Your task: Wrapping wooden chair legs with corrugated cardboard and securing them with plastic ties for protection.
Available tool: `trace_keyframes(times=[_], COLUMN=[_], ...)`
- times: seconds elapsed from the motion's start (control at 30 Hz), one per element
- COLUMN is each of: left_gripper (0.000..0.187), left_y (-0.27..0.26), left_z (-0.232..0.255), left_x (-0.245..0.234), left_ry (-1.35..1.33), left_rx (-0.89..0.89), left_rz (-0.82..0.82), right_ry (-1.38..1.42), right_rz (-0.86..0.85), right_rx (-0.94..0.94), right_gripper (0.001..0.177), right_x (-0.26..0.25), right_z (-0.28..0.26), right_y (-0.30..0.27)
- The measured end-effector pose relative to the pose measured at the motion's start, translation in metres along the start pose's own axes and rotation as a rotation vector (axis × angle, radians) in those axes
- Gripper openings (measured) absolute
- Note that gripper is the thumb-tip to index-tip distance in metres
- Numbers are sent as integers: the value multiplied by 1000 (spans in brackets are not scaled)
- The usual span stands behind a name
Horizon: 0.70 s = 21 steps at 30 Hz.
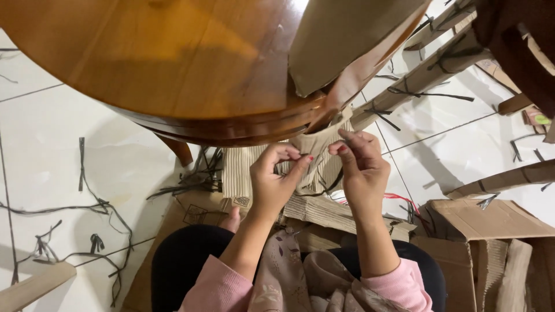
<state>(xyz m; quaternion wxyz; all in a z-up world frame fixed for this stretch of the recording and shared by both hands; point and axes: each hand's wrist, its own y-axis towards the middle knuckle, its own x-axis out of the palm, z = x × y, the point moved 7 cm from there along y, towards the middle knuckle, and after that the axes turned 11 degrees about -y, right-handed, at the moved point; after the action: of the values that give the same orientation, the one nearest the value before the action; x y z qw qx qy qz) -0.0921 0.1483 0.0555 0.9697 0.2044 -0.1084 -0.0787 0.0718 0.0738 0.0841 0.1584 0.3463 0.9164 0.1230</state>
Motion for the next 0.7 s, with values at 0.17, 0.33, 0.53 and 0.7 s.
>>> trace_keyframes(times=[0.17,0.33,0.53,0.7], left_gripper=[16,18,30,31], left_y=[4,4,-3,-4], left_z=[-12,-28,-46,-50], left_x=[-2,-7,-10,-11], left_ry=[-141,-295,-453,-513], left_rx=[8,-133,-339,-390], left_rz=[8,26,124,132], right_ry=[-40,-205,-88,-128], right_rz=[133,219,-17,-72], right_rx=[131,139,96,-38], right_gripper=[8,15,23,37], right_x=[-3,-18,0,11], right_z=[9,34,39,15], right_y=[6,12,-1,6])
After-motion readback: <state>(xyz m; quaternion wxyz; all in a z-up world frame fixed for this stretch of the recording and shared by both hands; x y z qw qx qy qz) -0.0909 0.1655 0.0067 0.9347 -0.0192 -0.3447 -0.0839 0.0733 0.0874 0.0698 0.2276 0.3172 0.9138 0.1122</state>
